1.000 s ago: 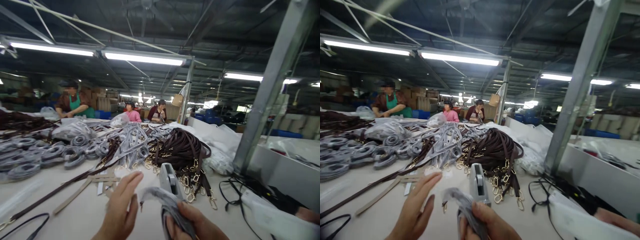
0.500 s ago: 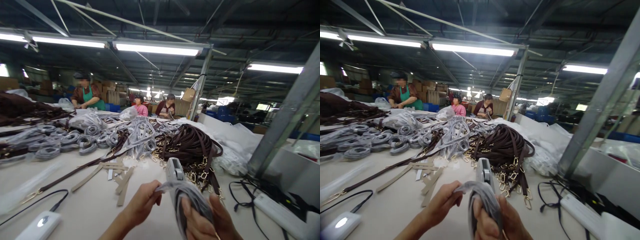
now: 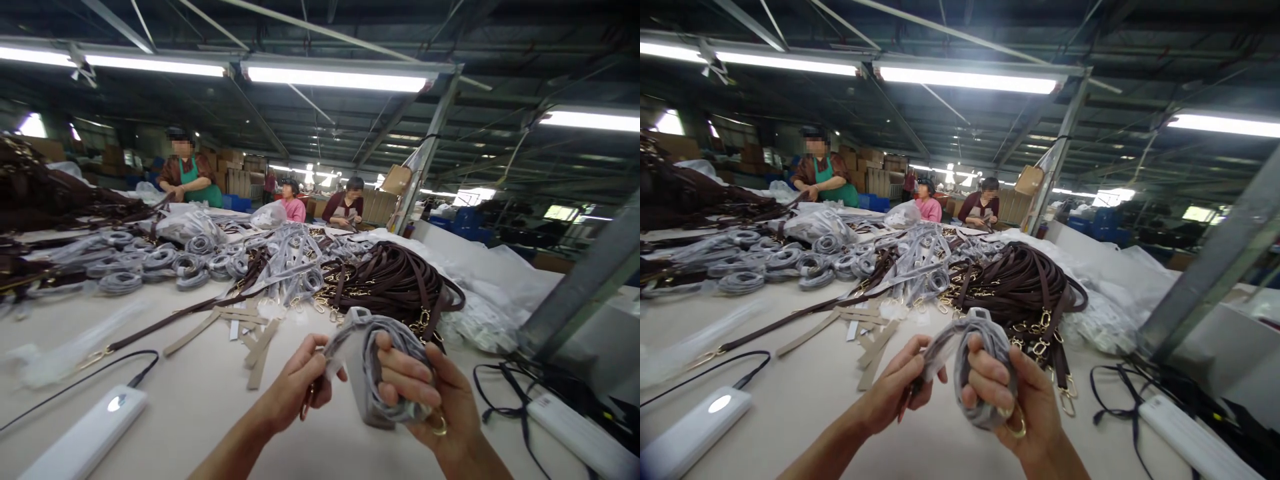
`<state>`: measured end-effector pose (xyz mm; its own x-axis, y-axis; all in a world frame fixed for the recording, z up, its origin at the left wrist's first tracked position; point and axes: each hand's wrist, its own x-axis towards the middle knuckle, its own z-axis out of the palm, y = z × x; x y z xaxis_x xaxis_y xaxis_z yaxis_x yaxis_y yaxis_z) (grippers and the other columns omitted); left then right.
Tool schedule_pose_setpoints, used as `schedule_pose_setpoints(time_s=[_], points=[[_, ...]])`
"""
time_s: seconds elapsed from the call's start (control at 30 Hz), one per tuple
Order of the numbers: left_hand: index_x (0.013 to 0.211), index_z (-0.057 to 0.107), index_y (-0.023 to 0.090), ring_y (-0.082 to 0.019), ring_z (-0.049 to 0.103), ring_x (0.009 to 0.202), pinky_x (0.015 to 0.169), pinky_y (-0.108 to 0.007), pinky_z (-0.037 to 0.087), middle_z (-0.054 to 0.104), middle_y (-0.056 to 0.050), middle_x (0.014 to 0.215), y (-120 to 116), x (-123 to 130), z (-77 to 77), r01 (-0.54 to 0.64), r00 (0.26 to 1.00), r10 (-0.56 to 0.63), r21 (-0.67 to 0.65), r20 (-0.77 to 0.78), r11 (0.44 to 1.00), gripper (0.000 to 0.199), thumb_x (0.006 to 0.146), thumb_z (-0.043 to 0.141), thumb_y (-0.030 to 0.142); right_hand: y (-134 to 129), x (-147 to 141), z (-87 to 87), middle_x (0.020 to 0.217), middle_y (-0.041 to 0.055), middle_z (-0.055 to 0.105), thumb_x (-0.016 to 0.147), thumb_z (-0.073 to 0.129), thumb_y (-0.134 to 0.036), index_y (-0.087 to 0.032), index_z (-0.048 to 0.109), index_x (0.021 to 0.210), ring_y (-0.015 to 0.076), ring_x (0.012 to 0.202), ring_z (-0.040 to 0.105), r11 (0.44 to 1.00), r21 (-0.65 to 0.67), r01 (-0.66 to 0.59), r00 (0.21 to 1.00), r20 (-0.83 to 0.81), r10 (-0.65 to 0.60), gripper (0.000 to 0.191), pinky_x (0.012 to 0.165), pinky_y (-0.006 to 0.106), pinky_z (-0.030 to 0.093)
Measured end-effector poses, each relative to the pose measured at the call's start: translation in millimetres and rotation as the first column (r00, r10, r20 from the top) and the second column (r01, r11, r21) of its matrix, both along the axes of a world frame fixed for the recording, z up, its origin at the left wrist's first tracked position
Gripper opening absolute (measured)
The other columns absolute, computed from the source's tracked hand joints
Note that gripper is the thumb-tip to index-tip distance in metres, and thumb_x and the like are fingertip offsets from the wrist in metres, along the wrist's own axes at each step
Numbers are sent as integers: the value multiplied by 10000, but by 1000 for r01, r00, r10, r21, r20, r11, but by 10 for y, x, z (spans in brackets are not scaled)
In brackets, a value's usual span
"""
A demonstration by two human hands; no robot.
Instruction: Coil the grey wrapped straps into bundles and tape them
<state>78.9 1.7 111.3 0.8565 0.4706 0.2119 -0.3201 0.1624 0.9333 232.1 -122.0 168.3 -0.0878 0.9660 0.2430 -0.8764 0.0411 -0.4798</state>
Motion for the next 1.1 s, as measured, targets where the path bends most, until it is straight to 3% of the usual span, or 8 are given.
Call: schedule_pose_setpoints(time_s=[0.13, 0.4, 0.57, 0.73, 0.83, 0.9, 0.97, 1.1], points=[[939, 497, 174, -58, 468, 531, 448, -177, 255, 582, -3, 835, 80, -73, 6, -67, 994, 68, 10, -91, 998, 132, 847, 488, 268, 9, 13, -9, 625, -104, 444, 845, 692, -319, -107, 626, 1044, 12, 446, 381, 999, -40, 10, 1000, 23, -10, 297, 751, 233, 590], [706, 559, 157, -64, 374, 456, 392, -184, 231, 505, 31, 563, 19, -92, 132, -106, 970, 152, 232, -190, 967, 350, 884, 486, 449, 36, -77, 50, 639, -95, 470, 807, 746, -317, -91, 649, 1032, 19, 480, 437, 995, -53, 84, 995, 62, -81, 334, 767, 234, 596], [744, 517, 163, -62, 494, 414, 365, -158, 271, 654, -25, 627, -8, 0, -36, -14, 983, 13, -5, -185, 1000, 383, 826, 574, 533, 152, -156, 75, 679, -78, 506, 744, 810, -323, -102, 676, 1026, 24, 525, 464, 969, -25, 244, 948, 217, -233, 382, 786, 254, 582], [881, 580, 137, -158, 657, 498, 371, -171, 373, 711, -82, 668, -52, -29, -66, 189, 972, -210, -176, -109, 966, 432, 806, 613, 561, 293, -243, -79, 659, -40, 573, 770, 786, -346, -167, 651, 1083, 73, 535, 508, 921, 176, 349, 723, 575, -384, 385, 493, 186, 466], [800, 604, 121, -166, 656, 513, 447, -196, 426, 705, -94, 641, -101, -66, 16, 159, 974, -182, -157, -138, 975, 496, 802, 604, 617, 317, -287, -182, 703, -36, 629, 831, 725, -330, -202, 609, 1145, 100, 568, 568, 906, 267, 328, 575, 705, -416, 358, 756, 343, 559], [736, 619, 114, -160, 637, 506, 482, -210, 431, 690, -95, 611, -129, -81, 61, 108, 977, -127, -116, -170, 987, 574, 805, 553, 680, 318, -323, -236, 722, -56, 641, 848, 707, -308, -222, 590, 1159, 92, 556, 585, 901, 294, 320, 516, 743, -426, 342, 1011, 469, 459], [697, 630, 115, -149, 619, 498, 503, -216, 426, 685, -95, 606, -148, -90, 72, 56, 982, -66, -61, -177, 997, 630, 817, 494, 718, 319, -360, -284, 713, -76, 634, 853, 704, -285, -232, 584, 1161, 70, 488, 559, 894, 323, 312, 479, 759, -441, 334, 1088, 499, 382], [764, 639, 125, -139, 616, 509, 517, -205, 424, 683, -78, 619, -158, -95, 7, 46, 987, -50, -30, -152, 998, 579, 826, 512, 687, 326, -393, -339, 701, -49, 611, 861, 685, -329, -221, 599, 1153, 71, 415, 481, 902, 301, 308, 590, 683, -430, 323, 667, 351, 566]])
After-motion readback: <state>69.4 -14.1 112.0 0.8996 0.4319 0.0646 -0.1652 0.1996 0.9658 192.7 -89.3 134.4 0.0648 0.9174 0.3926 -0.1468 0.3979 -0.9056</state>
